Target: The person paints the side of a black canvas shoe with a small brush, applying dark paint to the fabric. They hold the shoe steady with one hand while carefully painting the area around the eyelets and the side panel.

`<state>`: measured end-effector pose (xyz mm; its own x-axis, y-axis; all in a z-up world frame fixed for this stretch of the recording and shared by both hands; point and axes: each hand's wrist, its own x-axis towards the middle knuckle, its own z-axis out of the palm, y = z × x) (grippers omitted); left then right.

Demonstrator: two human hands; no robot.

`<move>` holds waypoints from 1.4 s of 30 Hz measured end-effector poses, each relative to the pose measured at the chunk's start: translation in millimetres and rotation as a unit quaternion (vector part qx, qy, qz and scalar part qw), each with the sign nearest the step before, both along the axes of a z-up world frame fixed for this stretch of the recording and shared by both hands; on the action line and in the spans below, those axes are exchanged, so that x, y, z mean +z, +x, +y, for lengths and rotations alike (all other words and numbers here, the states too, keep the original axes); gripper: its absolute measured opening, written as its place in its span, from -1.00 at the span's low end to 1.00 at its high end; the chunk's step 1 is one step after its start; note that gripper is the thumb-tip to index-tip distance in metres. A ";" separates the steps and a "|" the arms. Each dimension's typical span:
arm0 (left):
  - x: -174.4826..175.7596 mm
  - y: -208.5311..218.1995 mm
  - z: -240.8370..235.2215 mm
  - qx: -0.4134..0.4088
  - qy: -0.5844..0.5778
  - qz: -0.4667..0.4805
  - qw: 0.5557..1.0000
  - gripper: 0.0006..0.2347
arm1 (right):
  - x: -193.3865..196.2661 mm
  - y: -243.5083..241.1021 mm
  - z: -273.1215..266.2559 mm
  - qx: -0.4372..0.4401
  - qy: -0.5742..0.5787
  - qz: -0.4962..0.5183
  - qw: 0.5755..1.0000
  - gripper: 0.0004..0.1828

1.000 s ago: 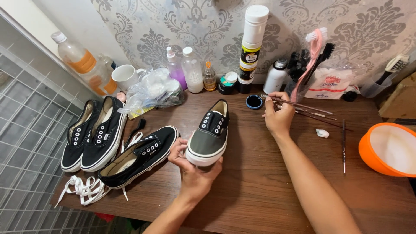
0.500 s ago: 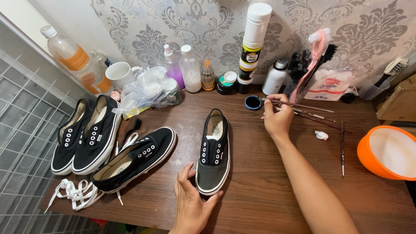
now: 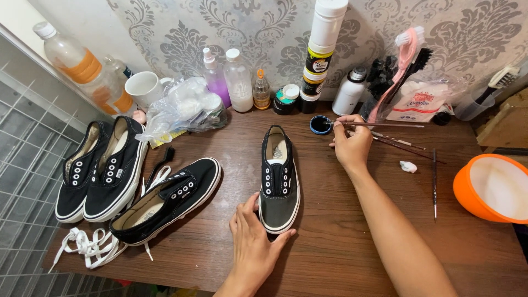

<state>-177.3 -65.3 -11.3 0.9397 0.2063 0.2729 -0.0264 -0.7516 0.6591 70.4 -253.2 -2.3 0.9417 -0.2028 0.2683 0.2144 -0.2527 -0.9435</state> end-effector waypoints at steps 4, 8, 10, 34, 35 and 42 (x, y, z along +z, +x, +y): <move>2.2 10.6 -4.6 -0.011 0.058 -0.019 0.998 -0.09 | -1.1 1.3 -0.4 0.001 -0.009 -0.012 1.000 -0.97; 10.0 16.4 -2.0 -0.039 0.063 -0.006 0.997 -0.03 | 1.8 0.5 0.6 -0.002 -0.007 0.007 1.000 -0.97; 16.8 20.6 4.6 -0.053 0.057 -0.006 0.997 -0.02 | 0.5 1.8 0.3 -0.003 -0.005 0.011 1.000 -0.97; 80.5 57.4 111.8 0.033 0.310 0.116 0.943 -0.11 | -17.1 12.2 -2.0 -0.015 0.023 -0.028 0.999 -0.92; 74.6 54.8 126.3 0.058 0.364 0.160 0.916 0.03 | -19.2 12.9 -1.8 -0.013 0.023 -0.030 0.999 -0.92; 64.9 70.4 184.5 0.020 0.353 0.344 0.870 0.00 | -19.0 12.3 -1.7 -0.015 0.017 -0.037 0.999 -0.93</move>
